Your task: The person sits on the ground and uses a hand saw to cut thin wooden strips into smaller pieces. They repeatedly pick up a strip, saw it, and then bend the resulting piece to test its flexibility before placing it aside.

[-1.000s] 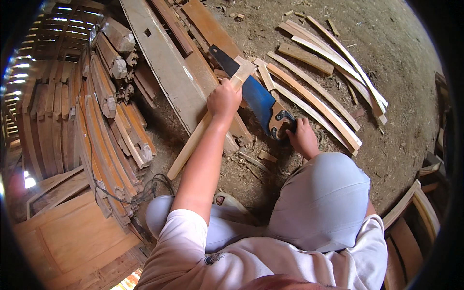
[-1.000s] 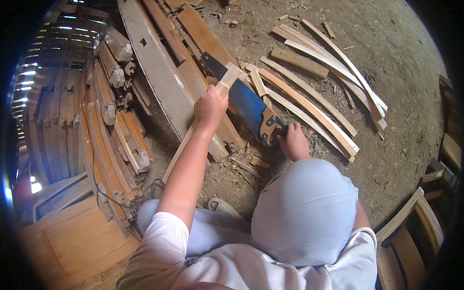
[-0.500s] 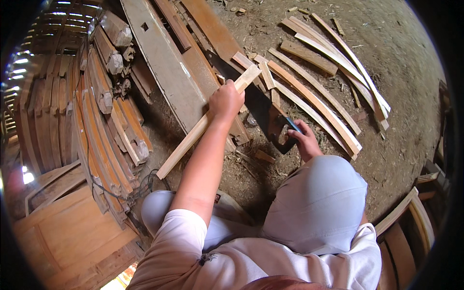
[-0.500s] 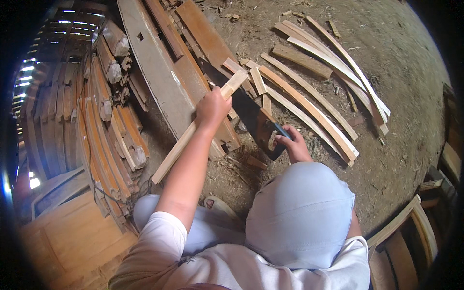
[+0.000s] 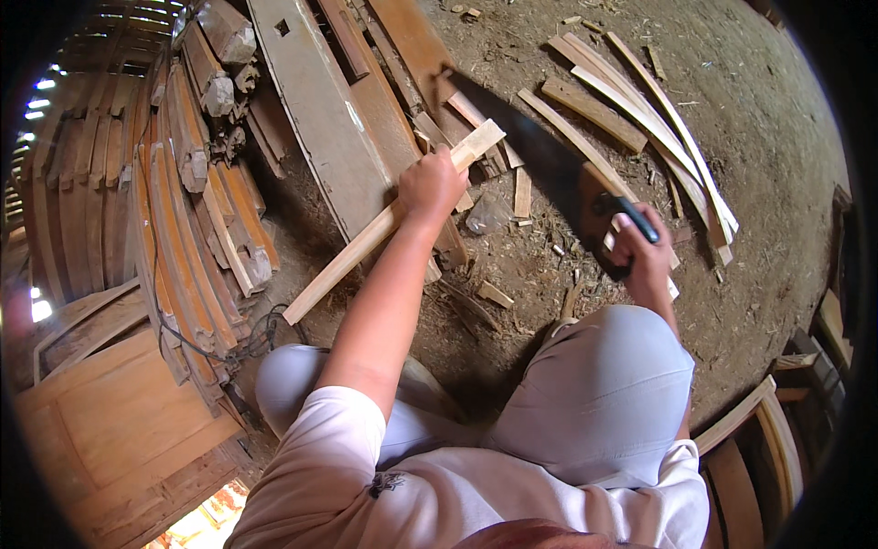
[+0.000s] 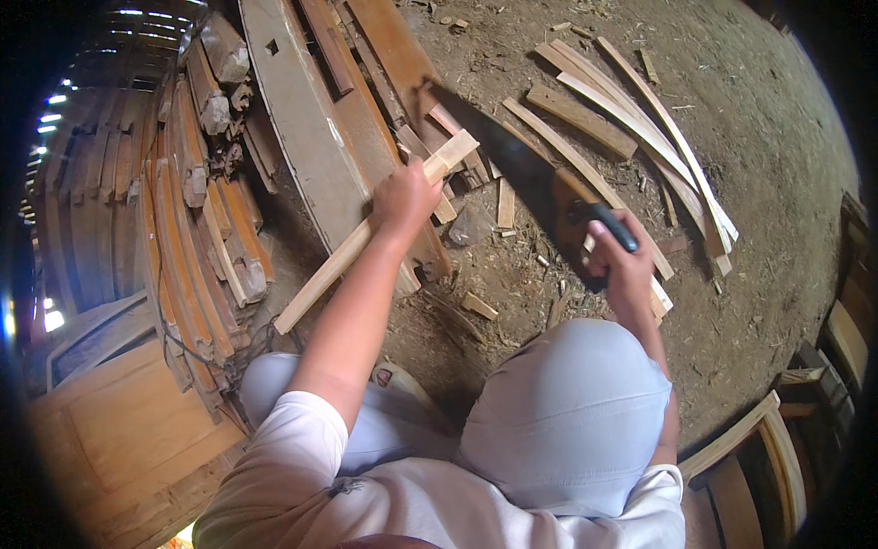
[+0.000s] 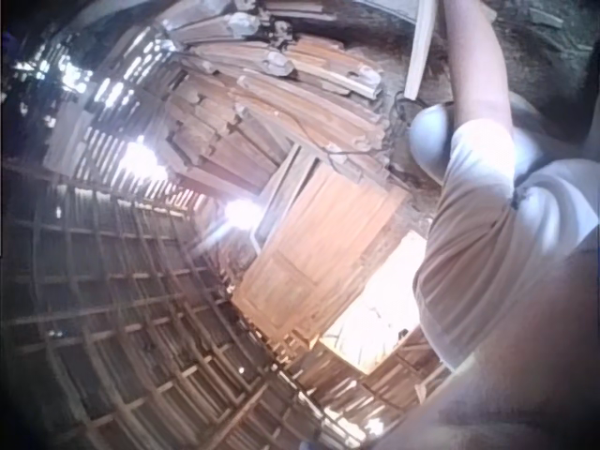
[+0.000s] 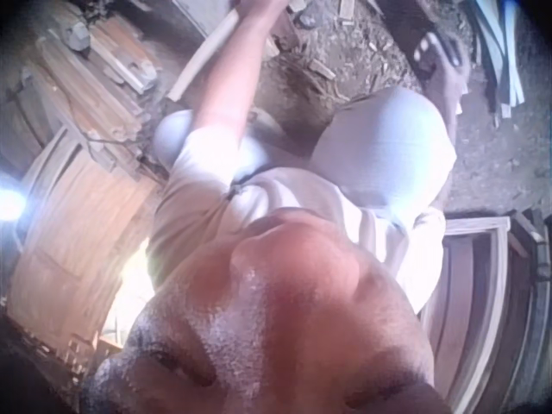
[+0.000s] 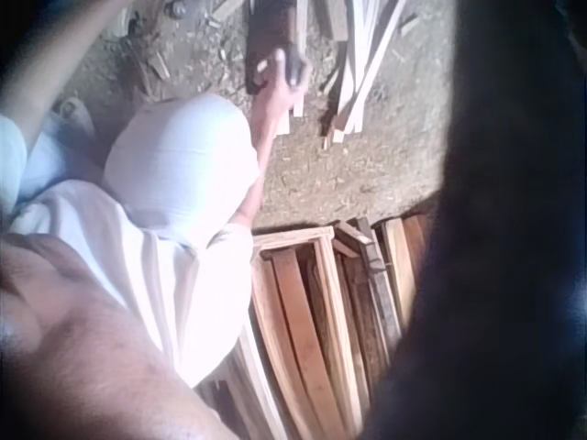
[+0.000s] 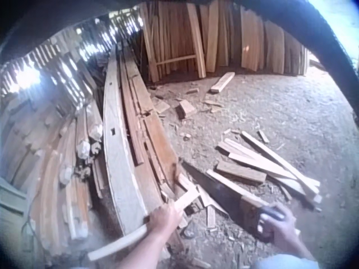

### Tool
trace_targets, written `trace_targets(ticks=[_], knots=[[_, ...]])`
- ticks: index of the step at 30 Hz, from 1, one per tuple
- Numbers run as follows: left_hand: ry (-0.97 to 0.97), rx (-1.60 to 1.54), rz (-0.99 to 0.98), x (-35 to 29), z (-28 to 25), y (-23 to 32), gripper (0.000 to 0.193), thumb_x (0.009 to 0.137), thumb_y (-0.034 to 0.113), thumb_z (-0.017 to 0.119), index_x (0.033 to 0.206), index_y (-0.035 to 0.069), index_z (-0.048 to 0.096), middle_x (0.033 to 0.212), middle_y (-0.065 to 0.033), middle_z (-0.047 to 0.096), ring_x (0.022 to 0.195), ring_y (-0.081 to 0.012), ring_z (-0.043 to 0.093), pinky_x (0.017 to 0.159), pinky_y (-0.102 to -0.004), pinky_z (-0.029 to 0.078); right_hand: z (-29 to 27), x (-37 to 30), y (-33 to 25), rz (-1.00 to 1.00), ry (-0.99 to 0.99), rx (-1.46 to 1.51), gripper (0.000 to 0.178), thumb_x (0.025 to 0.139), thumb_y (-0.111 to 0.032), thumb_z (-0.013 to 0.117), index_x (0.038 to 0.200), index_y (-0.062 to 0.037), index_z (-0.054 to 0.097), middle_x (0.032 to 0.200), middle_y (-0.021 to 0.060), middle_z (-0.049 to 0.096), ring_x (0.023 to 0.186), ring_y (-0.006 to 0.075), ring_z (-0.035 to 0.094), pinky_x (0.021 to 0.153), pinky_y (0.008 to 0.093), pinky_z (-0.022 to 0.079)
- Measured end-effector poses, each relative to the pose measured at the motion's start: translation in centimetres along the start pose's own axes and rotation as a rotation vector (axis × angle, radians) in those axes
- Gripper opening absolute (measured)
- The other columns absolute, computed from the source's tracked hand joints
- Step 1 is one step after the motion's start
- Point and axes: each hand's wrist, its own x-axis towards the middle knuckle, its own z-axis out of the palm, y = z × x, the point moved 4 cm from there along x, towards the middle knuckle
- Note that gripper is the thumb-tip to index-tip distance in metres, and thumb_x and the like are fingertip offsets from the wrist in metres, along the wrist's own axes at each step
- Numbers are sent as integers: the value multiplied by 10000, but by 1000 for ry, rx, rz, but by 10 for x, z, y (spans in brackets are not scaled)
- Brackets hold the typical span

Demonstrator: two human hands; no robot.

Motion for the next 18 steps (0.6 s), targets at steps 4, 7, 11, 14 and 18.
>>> trace_targets(ticks=[4, 7, 11, 14, 18], knots=[[36, 39, 54, -4, 9, 0, 359, 837, 356, 826, 971, 56, 683, 891, -197, 760, 848, -396, 757, 755, -492, 616, 5, -15, -68, -237, -3, -210, 672, 921, -91, 780, 1529, -47, 497, 746, -50, 587, 516, 13, 453, 445, 199, 327], [111, 66, 89, -7, 10, 4, 325, 811, 330, 848, 919, 65, 694, 852, -176, 764, 804, -362, 772, 712, -459, 630, 16, -21, -72, -289, -90, -369, 564, 915, -99, 774, 1449, -41, 599, 804, -28, 648, 546, 7, 503, 466, 184, 367], [155, 30, 100, -6, 15, 0, 262, 820, 302, 824, 823, 57, 731, 815, -178, 757, 758, -371, 768, 697, -477, 630, 47, -23, -42, -199, -183, -196, 528, 937, -39, 705, 1449, -11, 580, 838, 3, 666, 590, 43, 578, 530, 202, 465], [108, 0, 79, -6, 19, -4, 266, 825, 307, 813, 835, 50, 746, 821, -188, 754, 774, -384, 762, 707, -484, 626, 66, -16, -25, -220, -271, -249, 502, 967, -55, 679, 1450, 12, 560, 838, 23, 686, 625, 89, 642, 590, 251, 541], [64, -21, 31, -5, 18, -4, 307, 839, 335, 789, 943, 49, 747, 863, -216, 749, 821, -415, 751, 733, -505, 616, 85, -1, -18, -179, -358, -336, 486, 963, -101, 690, 1432, -19, 594, 846, 50, 713, 651, 92, 661, 622, 261, 530]])
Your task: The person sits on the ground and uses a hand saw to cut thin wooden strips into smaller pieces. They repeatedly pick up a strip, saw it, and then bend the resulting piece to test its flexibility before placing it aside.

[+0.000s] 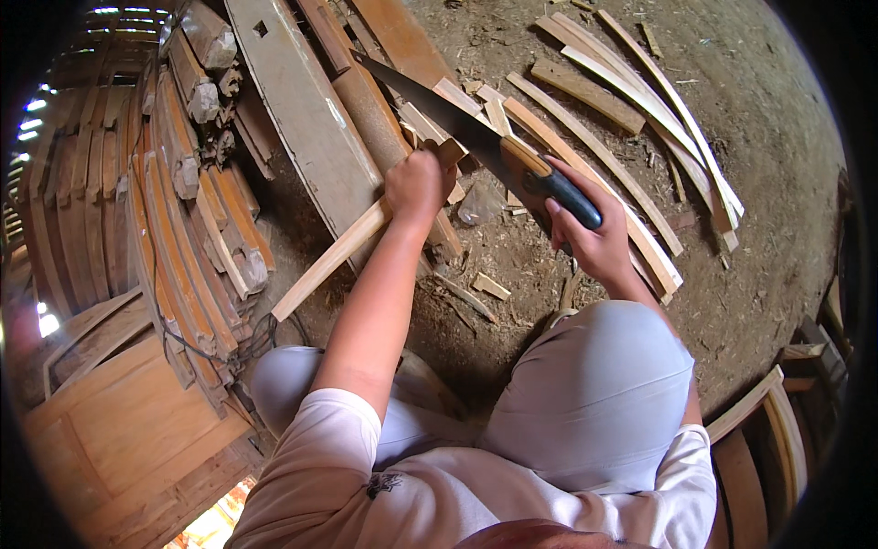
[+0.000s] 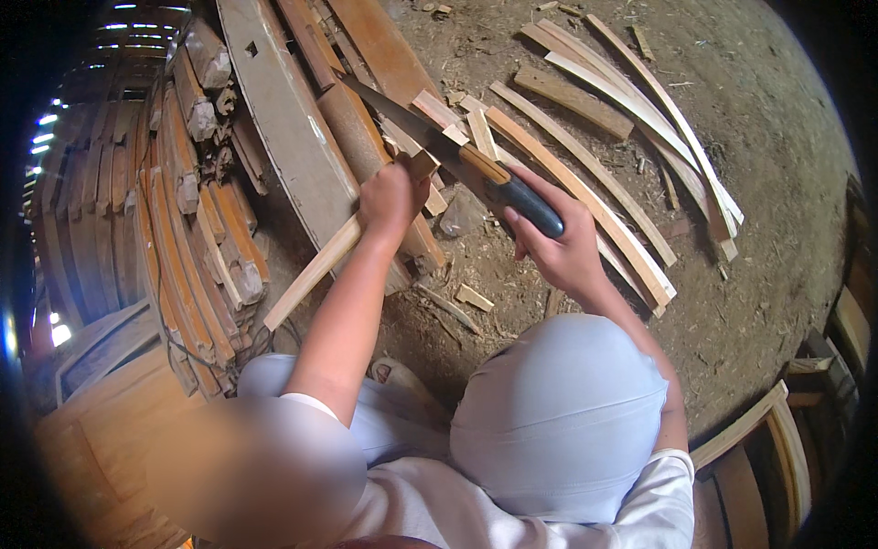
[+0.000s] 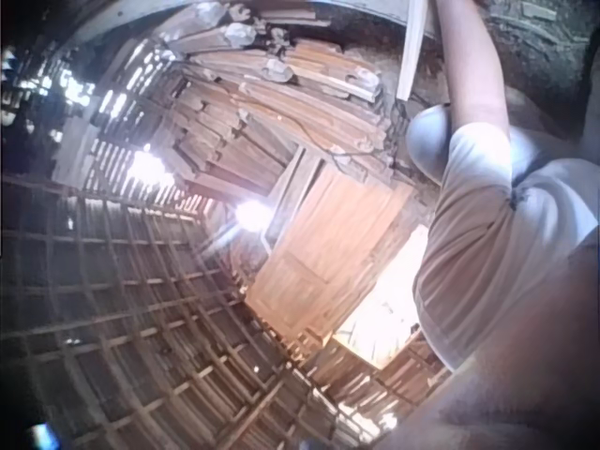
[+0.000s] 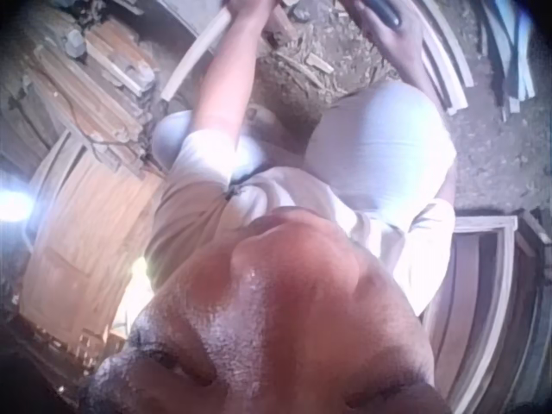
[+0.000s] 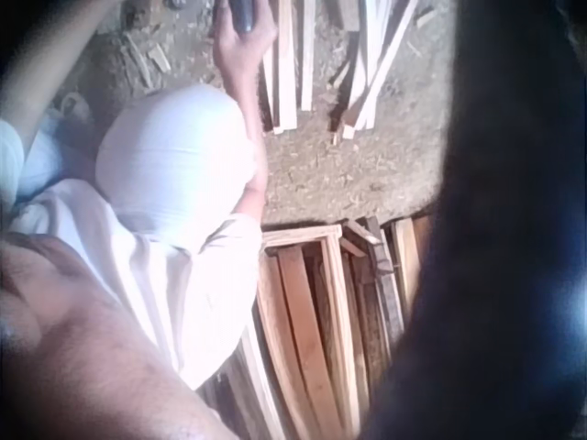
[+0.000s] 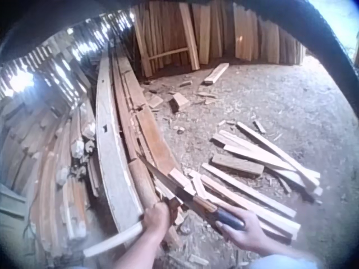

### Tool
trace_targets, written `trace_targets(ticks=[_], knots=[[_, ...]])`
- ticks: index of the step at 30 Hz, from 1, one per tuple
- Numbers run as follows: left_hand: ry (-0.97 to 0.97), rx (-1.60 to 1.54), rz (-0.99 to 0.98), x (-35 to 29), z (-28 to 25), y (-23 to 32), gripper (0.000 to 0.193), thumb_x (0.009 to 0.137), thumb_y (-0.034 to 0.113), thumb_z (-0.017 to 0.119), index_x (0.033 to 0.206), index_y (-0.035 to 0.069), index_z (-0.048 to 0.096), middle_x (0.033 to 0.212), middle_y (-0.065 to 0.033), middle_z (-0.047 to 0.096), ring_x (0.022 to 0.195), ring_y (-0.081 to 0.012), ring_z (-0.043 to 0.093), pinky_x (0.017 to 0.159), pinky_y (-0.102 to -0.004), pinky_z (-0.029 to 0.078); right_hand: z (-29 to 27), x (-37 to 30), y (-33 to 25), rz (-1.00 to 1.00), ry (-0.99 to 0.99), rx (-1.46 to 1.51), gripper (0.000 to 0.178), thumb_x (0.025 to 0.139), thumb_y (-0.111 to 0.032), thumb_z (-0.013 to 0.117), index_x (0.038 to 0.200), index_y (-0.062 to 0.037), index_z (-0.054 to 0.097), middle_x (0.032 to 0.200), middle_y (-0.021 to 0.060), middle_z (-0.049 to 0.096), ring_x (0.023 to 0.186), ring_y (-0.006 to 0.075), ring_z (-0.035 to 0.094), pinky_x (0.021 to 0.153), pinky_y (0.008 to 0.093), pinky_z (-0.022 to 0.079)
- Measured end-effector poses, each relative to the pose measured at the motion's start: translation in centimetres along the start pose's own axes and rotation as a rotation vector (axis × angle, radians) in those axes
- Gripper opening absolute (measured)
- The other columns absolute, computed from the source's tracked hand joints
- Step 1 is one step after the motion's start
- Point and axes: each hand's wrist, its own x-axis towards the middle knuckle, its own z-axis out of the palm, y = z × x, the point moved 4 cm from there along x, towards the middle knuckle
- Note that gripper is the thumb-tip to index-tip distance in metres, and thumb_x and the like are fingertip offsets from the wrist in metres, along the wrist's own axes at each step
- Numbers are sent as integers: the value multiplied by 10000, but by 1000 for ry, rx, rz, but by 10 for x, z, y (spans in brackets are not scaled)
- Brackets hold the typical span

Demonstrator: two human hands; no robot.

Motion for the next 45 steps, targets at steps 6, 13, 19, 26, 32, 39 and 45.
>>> trace_targets(ticks=[6, 13, 19, 26, 32, 39, 45], knots=[[-8, -15, -36, 3, -3, -1, 305, 856, 334, 762, 984, 58, 751, 888, -230, 748, 831, -431, 743, 764, -515, 608, 2, 19, -6, -35, 12, -125, 494, 962, -234, 727, 1417, -67, 628, 925, 63, 723, 753, 98, 652, 693, 267, 520], [-36, -3, -43, -2, 1, -2, 307, 839, 340, 776, 978, 67, 757, 889, -227, 750, 855, -431, 743, 777, -518, 601, -7, 10, -8, 126, -33, -73, 506, 974, -258, 729, 1431, -73, 616, 872, 18, 693, 676, 67, 591, 629, 251, 484], [48, 18, 24, -6, 1, 5, 278, 827, 328, 787, 884, 58, 756, 838, -212, 748, 822, -421, 746, 773, -523, 602, -6, -3, -10, 126, -21, -113, 489, 978, -239, 717, 1424, -64, 616, 820, 4, 670, 652, 57, 573, 616, 238, 467], [2, 11, 13, -2, 9, -2, 291, 846, 342, 774, 910, 58, 761, 862, -221, 750, 847, -428, 745, 772, -511, 608, 4, -4, 4, 36, 44, -116, 478, 963, -221, 719, 1398, -46, 628, 878, 49, 707, 708, 85, 607, 676, 261, 494], [-63, -29, -55, 2, -8, 4, 350, 865, 368, 766, 922, 23, 753, 872, -227, 749, 855, -436, 742, 781, -514, 610, 9, 18, -3, -18, 70, -135, 466, 958, -220, 731, 1375, -31, 647, 946, 78, 739, 761, 99, 643, 707, 270, 516], [-15, 74, 1, 6, 6, 1, 373, 852, 408, 788, 954, 53, 733, 859, -197, 755, 821, -398, 756, 741, -486, 616, 1, 29, -18, 66, 90, 31, 421, 988, -219, 724, 1368, -50, 662, 793, -14, 673, 605, 36, 568, 540, 216, 423], [-23, 214, -45, 8, -4, 4, 372, 847, 406, 812, 973, 83, 677, 871, -154, 769, 814, -336, 774, 733, -440, 627, -40, -1, -53, -37, 136, 76, 479, 973, -187, 730, 1418, -37, 629, 824, -21, 670, 577, 15, 546, 504, 190, 396]])
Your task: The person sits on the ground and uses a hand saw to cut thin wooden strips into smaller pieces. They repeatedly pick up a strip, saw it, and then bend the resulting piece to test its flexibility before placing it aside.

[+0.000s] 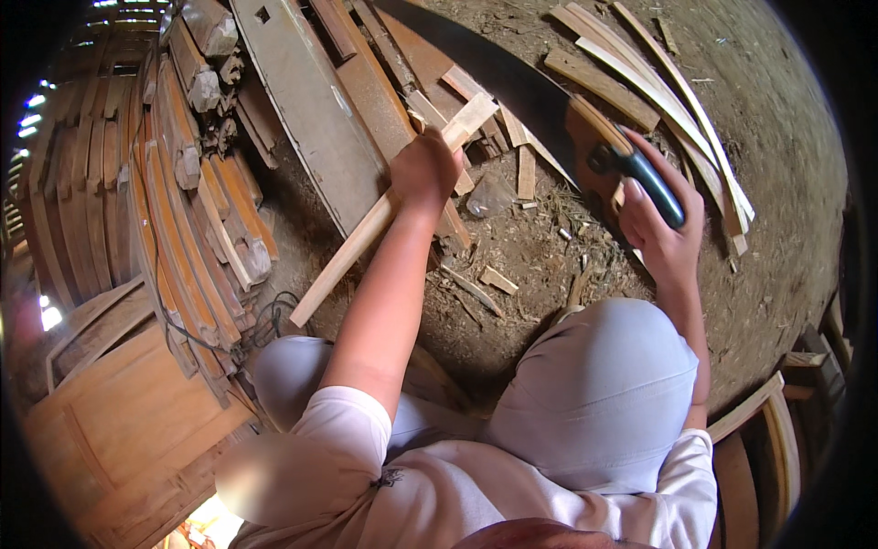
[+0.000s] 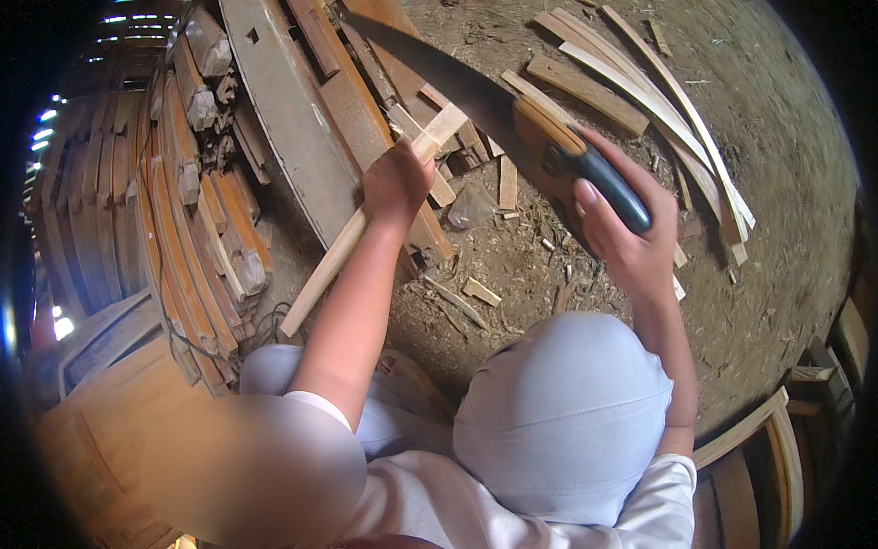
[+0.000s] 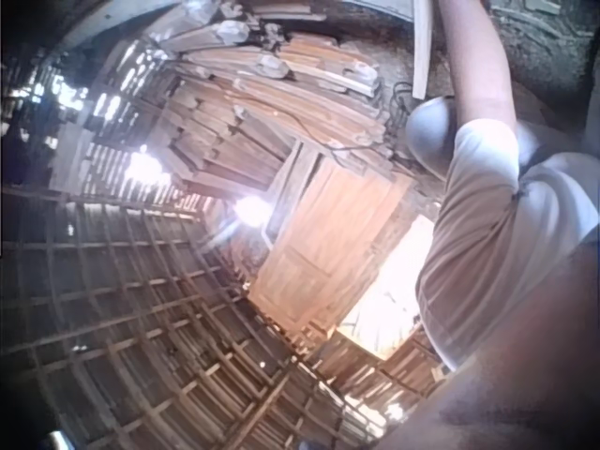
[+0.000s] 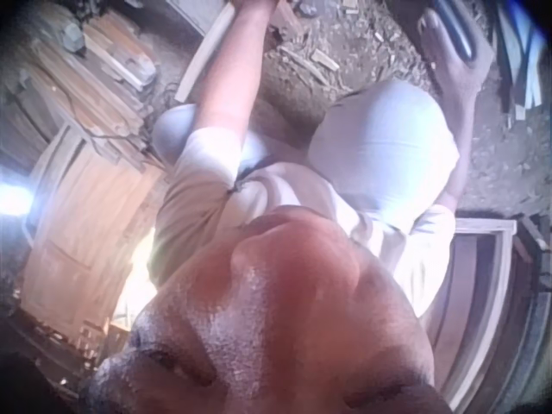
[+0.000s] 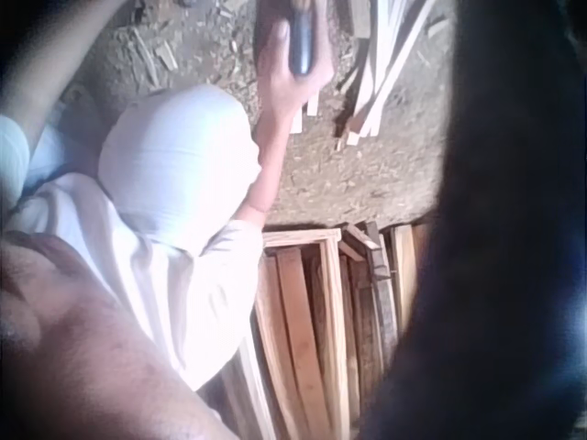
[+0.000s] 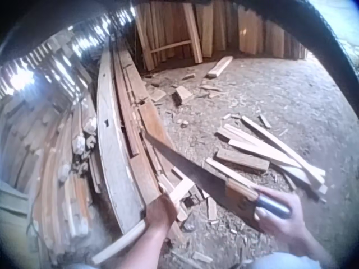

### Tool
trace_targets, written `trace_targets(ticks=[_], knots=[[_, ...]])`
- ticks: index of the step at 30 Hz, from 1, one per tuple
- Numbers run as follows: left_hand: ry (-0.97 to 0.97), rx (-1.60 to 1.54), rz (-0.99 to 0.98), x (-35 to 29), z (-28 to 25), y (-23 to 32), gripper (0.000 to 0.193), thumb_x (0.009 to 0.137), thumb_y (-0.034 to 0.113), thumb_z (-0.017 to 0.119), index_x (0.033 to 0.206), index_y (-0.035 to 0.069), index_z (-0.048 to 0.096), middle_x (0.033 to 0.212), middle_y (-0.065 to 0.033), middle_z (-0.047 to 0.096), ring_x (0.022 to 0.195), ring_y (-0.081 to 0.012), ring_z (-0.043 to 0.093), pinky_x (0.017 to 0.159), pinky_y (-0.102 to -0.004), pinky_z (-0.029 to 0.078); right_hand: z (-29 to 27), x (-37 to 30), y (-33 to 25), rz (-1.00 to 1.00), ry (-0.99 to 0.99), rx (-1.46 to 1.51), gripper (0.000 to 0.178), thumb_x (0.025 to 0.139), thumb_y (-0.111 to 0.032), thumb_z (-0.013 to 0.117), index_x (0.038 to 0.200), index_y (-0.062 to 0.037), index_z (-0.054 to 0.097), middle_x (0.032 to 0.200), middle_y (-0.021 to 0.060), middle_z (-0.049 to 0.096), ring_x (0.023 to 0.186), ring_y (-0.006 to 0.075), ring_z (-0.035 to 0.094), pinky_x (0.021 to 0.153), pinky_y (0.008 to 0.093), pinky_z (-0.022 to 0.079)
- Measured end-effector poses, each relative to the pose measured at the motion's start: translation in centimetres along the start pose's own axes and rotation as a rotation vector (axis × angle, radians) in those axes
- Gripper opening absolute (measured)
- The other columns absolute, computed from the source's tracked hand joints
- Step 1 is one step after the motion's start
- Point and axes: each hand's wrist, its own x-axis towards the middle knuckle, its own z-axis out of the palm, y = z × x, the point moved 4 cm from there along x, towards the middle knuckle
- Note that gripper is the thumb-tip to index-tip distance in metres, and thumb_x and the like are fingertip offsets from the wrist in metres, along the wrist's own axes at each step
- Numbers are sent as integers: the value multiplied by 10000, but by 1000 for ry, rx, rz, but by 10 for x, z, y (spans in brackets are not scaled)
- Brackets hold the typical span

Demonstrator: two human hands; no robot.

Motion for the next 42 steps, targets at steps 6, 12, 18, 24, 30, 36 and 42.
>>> trace_targets(ticks=[6, 12, 18, 24, 30, 36, 42], knots=[[67, -74, 4, -2, -4, 0, 390, 829, 396, 833, 967, 62, 685, 873, -163, 769, 804, -340, 776, 716, -440, 624, -43, -52, 21, 117, 34, -159, 504, 877, -159, 734, 1353, -6, 673, 768, -32, 640, 548, 20, 522, 500, 179, 374], [45, -124, -22, 0, -4, 1, 323, 846, 342, 810, 960, 60, 702, 880, -186, 766, 817, -375, 768, 740, -477, 616, -73, -81, 32, 162, 104, -264, 556, 829, -269, 761, 1320, -15, 700, 785, -18, 642, 566, 33, 518, 510, 200, 384], [47, -134, -25, -1, -5, -1, 314, 853, 313, 799, 951, 32, 698, 874, -205, 761, 821, -396, 761, 760, -498, 610, -85, -86, 19, 298, 49, -274, 567, 822, -283, 761, 1320, -18, 701, 793, -9, 650, 617, 58, 559, 542, 218, 417], [77, -168, -8, -1, -8, 2, 269, 847, 279, 802, 905, 36, 703, 857, -213, 757, 802, -394, 761, 738, -506, 609, -87, -87, 18, 172, 69, -396, 582, 793, -326, 764, 1292, -28, 725, 776, 13, 661, 588, 77, 543, 544, 229, 407], [127, -172, -15, 5, 0, -6, 265, 838, 275, 809, 882, 36, 704, 829, -209, 753, 784, -395, 759, 723, -510, 611, -73, -74, 0, 160, 34, -429, 595, 788, -357, 765, 1293, -45, 729, 810, 30, 690, 602, 86, 571, 555, 230, 416], [144, -164, -56, 7, -1, -8, 297, 831, 312, 809, 887, 39, 705, 842, -204, 755, 799, -392, 762, 724, -496, 617, -62, -58, -23, 116, -12, -469, 574, 813, -346, 761, 1290, -28, 725, 857, 49, 721, 589, 80, 581, 549, 218, 421], [140, -126, -83, 7, -2, -9, 326, 836, 356, 802, 920, 56, 706, 860, -190, 762, 801, -370, 768, 714, -465, 624, -52, -38, -40, 42, -16, -358, 527, 866, -278, 770, 1323, -24, 699, 877, 49, 725, 584, 66, 578, 527, 203, 405]])
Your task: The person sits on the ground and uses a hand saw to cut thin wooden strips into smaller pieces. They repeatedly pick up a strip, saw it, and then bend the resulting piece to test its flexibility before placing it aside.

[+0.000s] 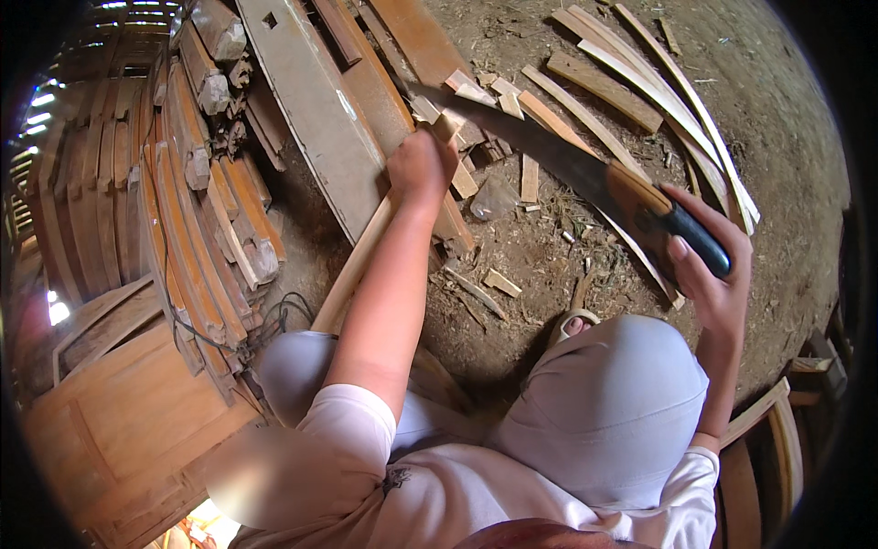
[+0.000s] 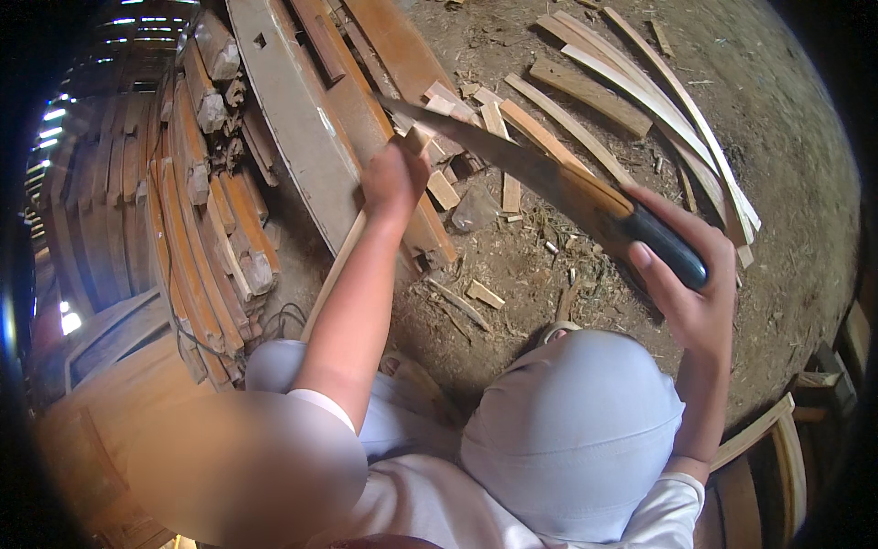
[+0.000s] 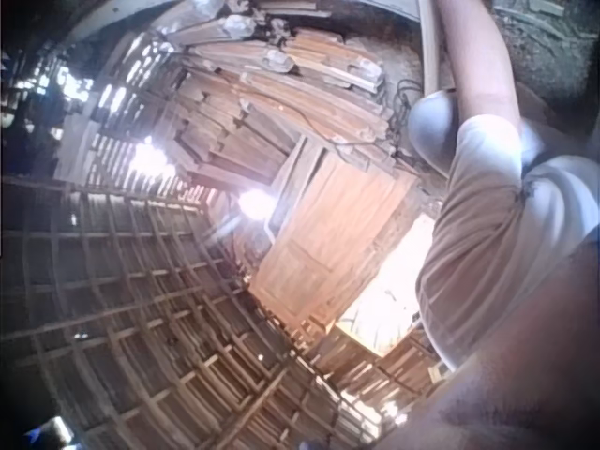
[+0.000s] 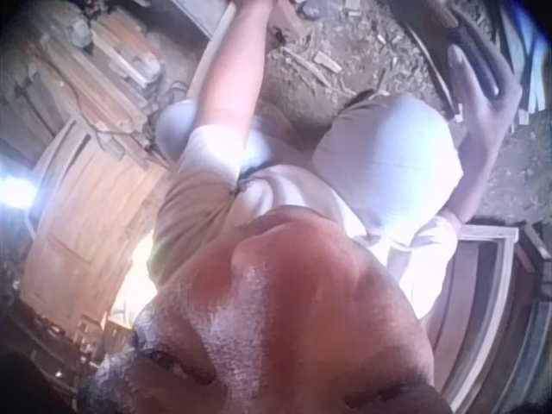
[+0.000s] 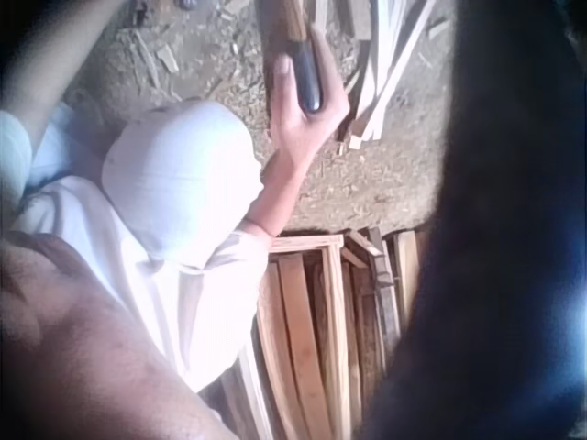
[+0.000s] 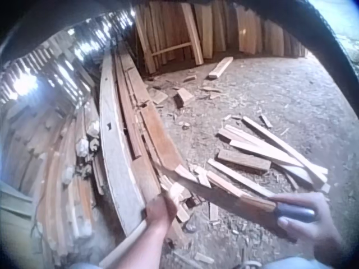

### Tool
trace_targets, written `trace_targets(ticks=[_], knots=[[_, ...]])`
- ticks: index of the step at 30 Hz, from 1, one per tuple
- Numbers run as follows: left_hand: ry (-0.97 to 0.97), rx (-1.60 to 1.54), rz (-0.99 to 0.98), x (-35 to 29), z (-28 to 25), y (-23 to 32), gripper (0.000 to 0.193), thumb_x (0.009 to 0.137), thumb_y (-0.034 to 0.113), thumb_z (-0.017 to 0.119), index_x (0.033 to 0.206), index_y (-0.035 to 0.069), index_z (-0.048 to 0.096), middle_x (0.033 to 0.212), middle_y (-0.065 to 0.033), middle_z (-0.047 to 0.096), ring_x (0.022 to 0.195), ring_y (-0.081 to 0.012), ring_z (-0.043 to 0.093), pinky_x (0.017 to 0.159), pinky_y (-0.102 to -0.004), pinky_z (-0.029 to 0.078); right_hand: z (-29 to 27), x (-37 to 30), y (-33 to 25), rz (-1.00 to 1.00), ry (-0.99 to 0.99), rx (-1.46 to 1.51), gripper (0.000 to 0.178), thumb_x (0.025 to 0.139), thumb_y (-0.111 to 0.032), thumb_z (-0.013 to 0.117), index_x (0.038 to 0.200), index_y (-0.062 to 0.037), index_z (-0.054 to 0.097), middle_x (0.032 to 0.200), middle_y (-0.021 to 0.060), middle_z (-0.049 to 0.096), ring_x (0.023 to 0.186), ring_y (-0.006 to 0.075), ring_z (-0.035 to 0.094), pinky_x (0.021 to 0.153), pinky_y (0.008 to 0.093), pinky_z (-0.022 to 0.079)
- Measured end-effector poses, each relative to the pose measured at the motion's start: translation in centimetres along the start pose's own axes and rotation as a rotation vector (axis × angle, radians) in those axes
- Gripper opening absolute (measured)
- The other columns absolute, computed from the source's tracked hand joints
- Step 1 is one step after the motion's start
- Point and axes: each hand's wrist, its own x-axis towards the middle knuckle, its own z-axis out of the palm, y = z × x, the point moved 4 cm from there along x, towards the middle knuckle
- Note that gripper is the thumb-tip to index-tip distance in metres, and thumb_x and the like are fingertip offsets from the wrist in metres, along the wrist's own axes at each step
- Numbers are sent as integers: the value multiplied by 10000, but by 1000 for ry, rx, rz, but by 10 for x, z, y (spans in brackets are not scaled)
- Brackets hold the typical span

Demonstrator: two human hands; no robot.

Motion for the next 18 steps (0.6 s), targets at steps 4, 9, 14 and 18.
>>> trace_targets(ticks=[4, 9, 14, 18], knots=[[-19, 184, 127, -8, 11, 4, 372, 839, 442, 805, 929, 102, 681, 813, -109, 762, 758, -279, 776, 661, -395, 629, 37, 33, -14, -132, -27, 45, 508, 887, -217, 757, 1360, -51, 674, 1006, 92, 744, 774, 118, 643, 681, 253, 476], [-11, 197, 162, -10, 17, 9, 421, 839, 483, 799, 956, 101, 666, 823, -83, 759, 753, -263, 775, 664, -385, 628, 123, 96, -1, -354, -31, 66, 493, 894, -96, 725, 1380, -64, 654, 1129, 148, 765, 988, 177, 720, 862, 320, 562], [-64, 122, 115, -6, 11, 9, 432, 849, 456, 788, 999, 72, 660, 877, -145, 763, 829, -307, 773, 729, -422, 630, 164, 125, 19, -358, -21, 114, 465, 875, -72, 693, 1338, -37, 675, 1059, 145, 763, 917, 149, 707, 829, 316, 560], [-97, -2, 96, -8, 6, 5, 365, 877, 398, 742, 1008, 64, 677, 883, -165, 763, 836, -350, 766, 728, -456, 623, 173, 125, 24, -319, -34, 90, 494, 863, -89, 691, 1355, -43, 668, 1034, 144, 759, 880, 139, 700, 789, 308, 559]])
